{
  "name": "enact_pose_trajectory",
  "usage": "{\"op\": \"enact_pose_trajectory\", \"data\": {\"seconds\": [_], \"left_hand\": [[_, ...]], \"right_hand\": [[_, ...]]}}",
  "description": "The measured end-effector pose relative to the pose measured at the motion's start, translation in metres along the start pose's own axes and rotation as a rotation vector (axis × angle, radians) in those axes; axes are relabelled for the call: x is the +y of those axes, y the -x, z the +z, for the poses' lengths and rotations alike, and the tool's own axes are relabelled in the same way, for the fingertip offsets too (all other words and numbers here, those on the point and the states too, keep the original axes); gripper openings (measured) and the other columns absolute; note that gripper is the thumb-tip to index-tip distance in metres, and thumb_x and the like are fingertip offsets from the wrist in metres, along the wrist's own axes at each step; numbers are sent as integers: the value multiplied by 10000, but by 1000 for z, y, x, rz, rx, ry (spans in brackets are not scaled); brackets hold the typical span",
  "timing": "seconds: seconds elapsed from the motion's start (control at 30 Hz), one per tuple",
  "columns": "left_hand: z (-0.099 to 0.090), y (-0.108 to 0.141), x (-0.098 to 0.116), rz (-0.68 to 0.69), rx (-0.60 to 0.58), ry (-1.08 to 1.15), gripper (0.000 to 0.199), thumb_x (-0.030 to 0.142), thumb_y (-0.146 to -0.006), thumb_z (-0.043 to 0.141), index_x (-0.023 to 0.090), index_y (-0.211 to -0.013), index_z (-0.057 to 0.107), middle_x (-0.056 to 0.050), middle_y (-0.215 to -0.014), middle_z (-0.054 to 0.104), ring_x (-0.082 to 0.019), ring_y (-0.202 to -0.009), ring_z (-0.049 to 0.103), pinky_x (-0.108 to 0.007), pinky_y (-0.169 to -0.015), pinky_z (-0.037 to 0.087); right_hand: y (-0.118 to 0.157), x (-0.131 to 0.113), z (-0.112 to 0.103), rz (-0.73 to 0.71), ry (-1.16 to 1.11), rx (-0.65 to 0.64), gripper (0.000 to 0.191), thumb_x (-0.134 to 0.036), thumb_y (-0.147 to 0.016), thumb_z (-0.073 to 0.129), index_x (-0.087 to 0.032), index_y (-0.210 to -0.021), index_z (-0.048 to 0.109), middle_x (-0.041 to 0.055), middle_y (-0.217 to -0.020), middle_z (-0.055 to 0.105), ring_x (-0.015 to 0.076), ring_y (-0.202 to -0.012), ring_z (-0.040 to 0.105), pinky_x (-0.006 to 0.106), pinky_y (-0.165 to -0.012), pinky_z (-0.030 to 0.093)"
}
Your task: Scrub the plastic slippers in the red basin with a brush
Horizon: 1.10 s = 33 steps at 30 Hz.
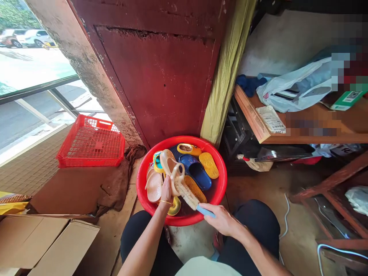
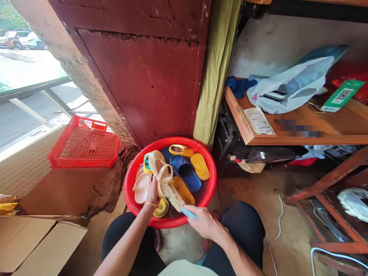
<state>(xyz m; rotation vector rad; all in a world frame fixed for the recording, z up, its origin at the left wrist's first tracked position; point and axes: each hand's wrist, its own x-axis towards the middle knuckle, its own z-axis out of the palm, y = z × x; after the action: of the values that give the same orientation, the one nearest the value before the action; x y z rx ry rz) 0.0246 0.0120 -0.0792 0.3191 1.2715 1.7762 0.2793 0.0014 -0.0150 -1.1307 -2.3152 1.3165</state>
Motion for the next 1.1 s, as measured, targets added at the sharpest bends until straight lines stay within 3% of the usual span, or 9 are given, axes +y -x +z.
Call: {"op": "enact_pose_trajectory", "data": {"seconds": [0.13, 0.27, 0.4, 0.53, 0.63, 0.73, 0.83, 0.93, 1.1], "left_hand": [[13, -10, 24, -113, -165, 68, 547, 492, -883, 612, 206, -1348, 571, -96, -1172, 720, -274, -1127, 661, -390, -959, 539], [27, -21, 53, -290, -307, 86, 500, 401, -863, 591, 112, -1271, 617, -134, -1024, 747, -297, -1049, 687, -405, -896, 557], [26, -26, 68, -369, -319, 204, 507, 427, -824, 562, 105, -1209, 638, -157, -986, 742, -297, -956, 711, -391, -751, 586], [21, -31, 58, -347, -204, 331, 491, 454, -802, 545, 118, -1147, 643, -155, -921, 732, -281, -814, 714, -338, -572, 555], [19, -36, 51, -396, -213, 250, 470, 402, -772, 577, 109, -1132, 652, -166, -873, 723, -280, -754, 703, -348, -560, 545], [15, -38, 51, -421, -241, 143, 509, 376, -741, 610, 86, -1156, 658, -184, -864, 721, -323, -796, 706, -405, -635, 564], [12, -41, 54, -273, -197, 0, 538, 313, -703, 684, 99, -1196, 652, -155, -879, 732, -342, -841, 707, -428, -716, 570], [7, -51, 55, 45, -127, -185, 687, 243, -657, 768, 205, -1317, 583, -86, -991, 739, -318, -946, 692, -413, -823, 559], [-3, -64, 51, 302, 78, -572, 625, 330, -718, 777, 247, -1306, 584, -87, -1242, 667, -314, -1201, 585, -430, -1040, 447]], "right_hand": [[21, 24, -43, 67, -8, 135, 432, -294, -839, 574, -254, -1250, 701, 36, -1158, 745, 227, -1000, 709, 341, -907, 557], [-11, 23, -64, 36, 24, 308, 529, -359, -863, 562, -205, -1367, 600, 54, -1006, 759, 200, -830, 708, 320, -793, 572], [-56, 7, -48, -142, 60, 431, 526, -356, -926, 481, -200, -1425, 534, 102, -1228, 698, 227, -1060, 678, 347, -924, 551], [-98, -2, -19, -344, 263, 291, 528, -287, -956, 426, -210, -1475, 488, 118, -1275, 670, 251, -1114, 659, 380, -975, 536], [-132, 2, -18, -274, 440, 275, 536, -275, -971, 403, -203, -1499, 461, 132, -1124, 713, 260, -947, 706, 386, -859, 571], [-160, 12, -35, -116, 456, 393, 513, -280, -981, 374, -189, -1472, 490, 139, -1157, 711, 272, -1014, 694, 389, -874, 558], [-172, 21, -52, -78, 383, 439, 510, -305, -976, 394, -207, -1469, 478, 109, -1281, 675, 258, -1129, 653, 362, -941, 526], [-168, 28, -62, -18, 386, 435, 570, -343, -950, 466, -206, -1501, 423, 107, -1343, 640, 262, -1128, 650, 346, -930, 516], [-155, 41, -63, 220, 482, 255, 428, -390, -916, 541, -225, -1306, 603, 82, -1042, 745, 246, -934, 696, 302, -769, 495]]}}
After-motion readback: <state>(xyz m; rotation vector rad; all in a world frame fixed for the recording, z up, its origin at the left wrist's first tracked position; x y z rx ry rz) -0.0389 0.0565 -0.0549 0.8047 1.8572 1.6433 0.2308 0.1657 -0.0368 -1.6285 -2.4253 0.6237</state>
